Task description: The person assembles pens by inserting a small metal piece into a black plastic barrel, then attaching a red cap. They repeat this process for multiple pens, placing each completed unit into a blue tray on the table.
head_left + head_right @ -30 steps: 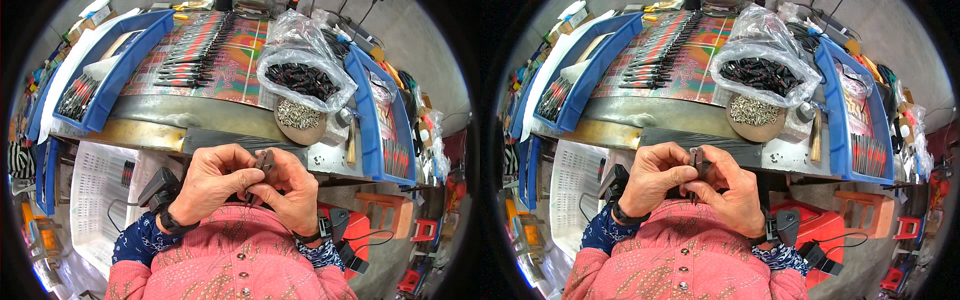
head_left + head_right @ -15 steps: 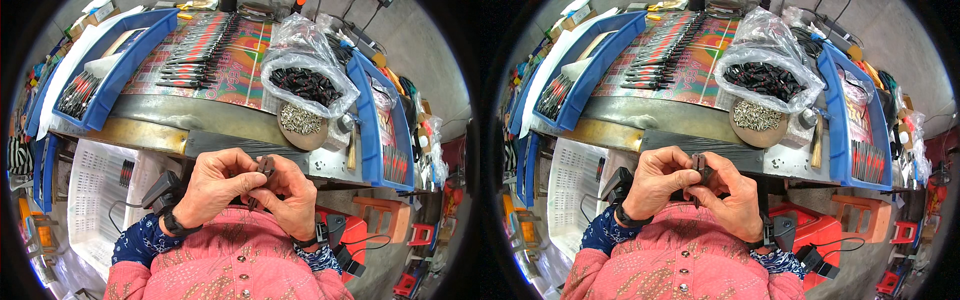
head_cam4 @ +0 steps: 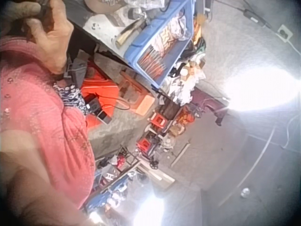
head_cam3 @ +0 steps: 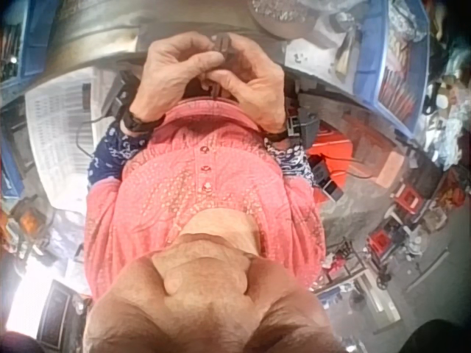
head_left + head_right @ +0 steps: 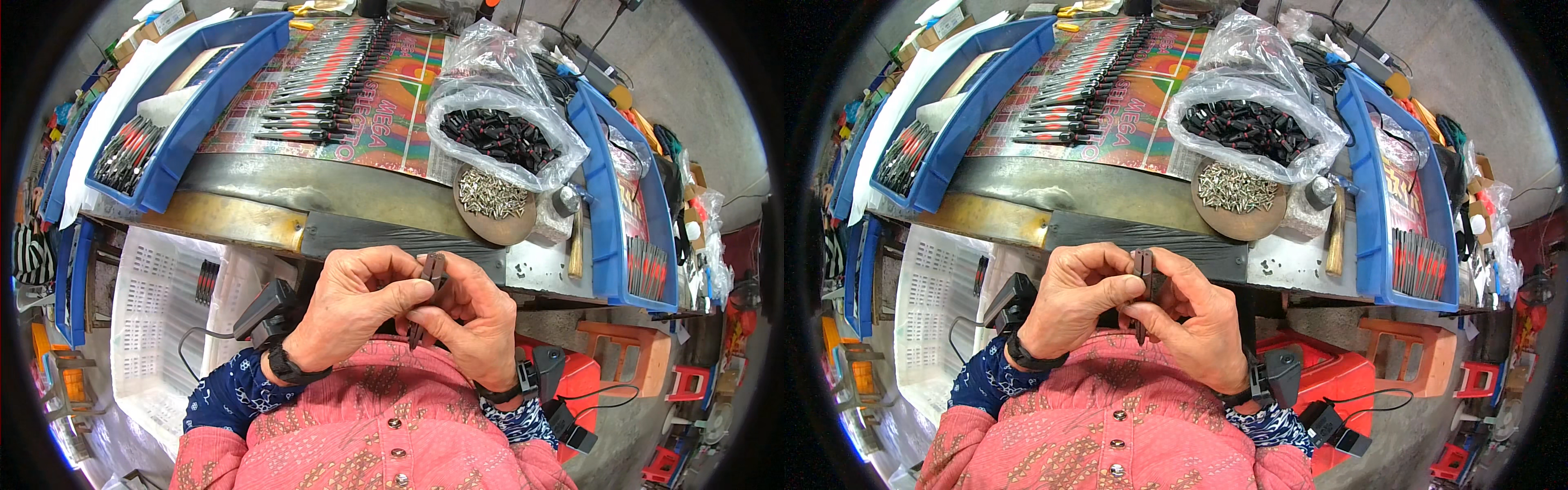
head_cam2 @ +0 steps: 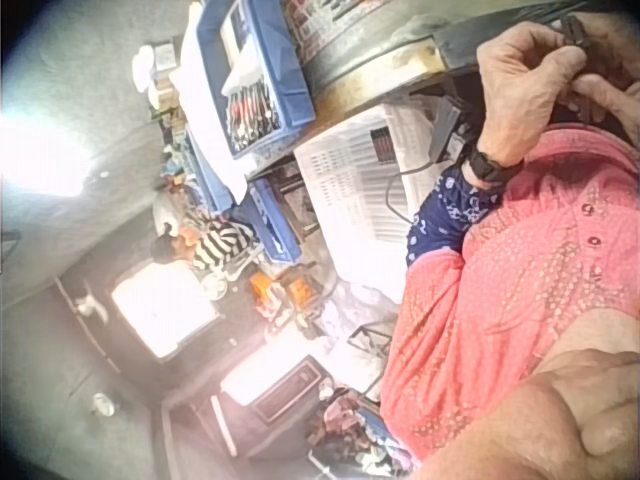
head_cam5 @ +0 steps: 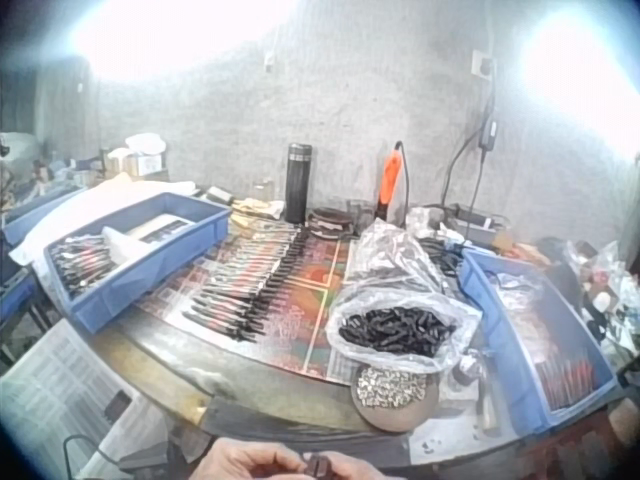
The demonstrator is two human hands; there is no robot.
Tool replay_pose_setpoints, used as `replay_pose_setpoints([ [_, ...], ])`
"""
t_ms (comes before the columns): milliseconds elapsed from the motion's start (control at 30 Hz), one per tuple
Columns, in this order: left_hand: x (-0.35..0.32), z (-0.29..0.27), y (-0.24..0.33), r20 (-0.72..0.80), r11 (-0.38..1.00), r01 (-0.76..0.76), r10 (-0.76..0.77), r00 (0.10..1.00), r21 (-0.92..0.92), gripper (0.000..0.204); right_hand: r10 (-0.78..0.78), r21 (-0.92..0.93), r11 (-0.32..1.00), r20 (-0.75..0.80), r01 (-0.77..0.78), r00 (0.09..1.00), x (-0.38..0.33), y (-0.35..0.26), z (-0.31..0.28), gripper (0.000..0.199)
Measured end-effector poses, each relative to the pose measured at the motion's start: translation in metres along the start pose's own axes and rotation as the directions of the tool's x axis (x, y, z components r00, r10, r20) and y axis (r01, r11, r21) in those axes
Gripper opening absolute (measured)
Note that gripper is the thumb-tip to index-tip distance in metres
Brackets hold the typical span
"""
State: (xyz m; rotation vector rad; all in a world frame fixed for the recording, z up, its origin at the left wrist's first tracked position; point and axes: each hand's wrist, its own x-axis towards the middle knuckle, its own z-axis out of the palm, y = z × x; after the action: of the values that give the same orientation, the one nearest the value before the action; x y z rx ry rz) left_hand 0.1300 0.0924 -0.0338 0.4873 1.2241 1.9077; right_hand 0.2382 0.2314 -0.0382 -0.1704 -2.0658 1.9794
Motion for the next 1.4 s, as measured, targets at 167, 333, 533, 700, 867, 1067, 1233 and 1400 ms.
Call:
replay_pose_setpoints([
  [167, 0.001, -0.001, -0.001, 0.001, 1.000, -0.003, 0.003, 1.000, -0.018, 0.012, 0.038, 0.017, 0.999, 0.007, -0.038, 0.999, 0.001, -0.001, -0.001, 0.052],
  [333, 0.007, 0.000, 0.003, 0.010, 0.999, -0.031, 0.031, 0.999, 0.014, 0.012, 0.024, 0.045, 0.999, 0.007, -0.025, 1.000, 0.006, -0.007, 0.001, 0.054],
  [533, 0.020, 0.005, 0.019, 0.027, 0.990, -0.131, 0.130, 0.991, 0.051, 0.012, -0.020, -0.059, 0.998, 0.006, 0.020, 1.000, 0.023, -0.018, -0.008, 0.053],
  [700, 0.030, 0.008, 0.037, 0.064, 0.979, -0.196, 0.192, 0.979, 0.062, 0.011, -0.097, -0.032, 0.995, -0.021, 0.096, 0.995, 0.042, -0.027, -0.010, 0.050],
  [867, 0.039, 0.012, 0.045, 0.030, 0.971, -0.227, 0.225, 0.974, 0.071, 0.011, -0.120, -0.031, 0.992, 0.004, 0.120, 0.993, 0.055, -0.036, -0.013, 0.048],
  [1067, 0.050, 0.009, 0.051, 0.041, 0.955, -0.286, 0.283, 0.958, 0.075, 0.011, -0.180, -0.027, 0.983, 0.016, 0.181, 0.984, 0.069, -0.041, -0.013, 0.046],
  [1233, 0.061, 0.008, 0.057, 0.044, 0.926, -0.324, 0.322, 0.946, 0.193, 0.012, -0.211, -0.042, 0.976, 0.009, 0.212, 0.977, 0.080, -0.047, -0.016, 0.046],
  [1400, 0.070, 0.011, 0.066, 0.035, 0.911, -0.358, 0.359, 0.933, 0.203, 0.012, -0.233, -0.023, 0.972, 0.016, 0.233, 0.972, 0.091, -0.054, -0.019, 0.042],
])
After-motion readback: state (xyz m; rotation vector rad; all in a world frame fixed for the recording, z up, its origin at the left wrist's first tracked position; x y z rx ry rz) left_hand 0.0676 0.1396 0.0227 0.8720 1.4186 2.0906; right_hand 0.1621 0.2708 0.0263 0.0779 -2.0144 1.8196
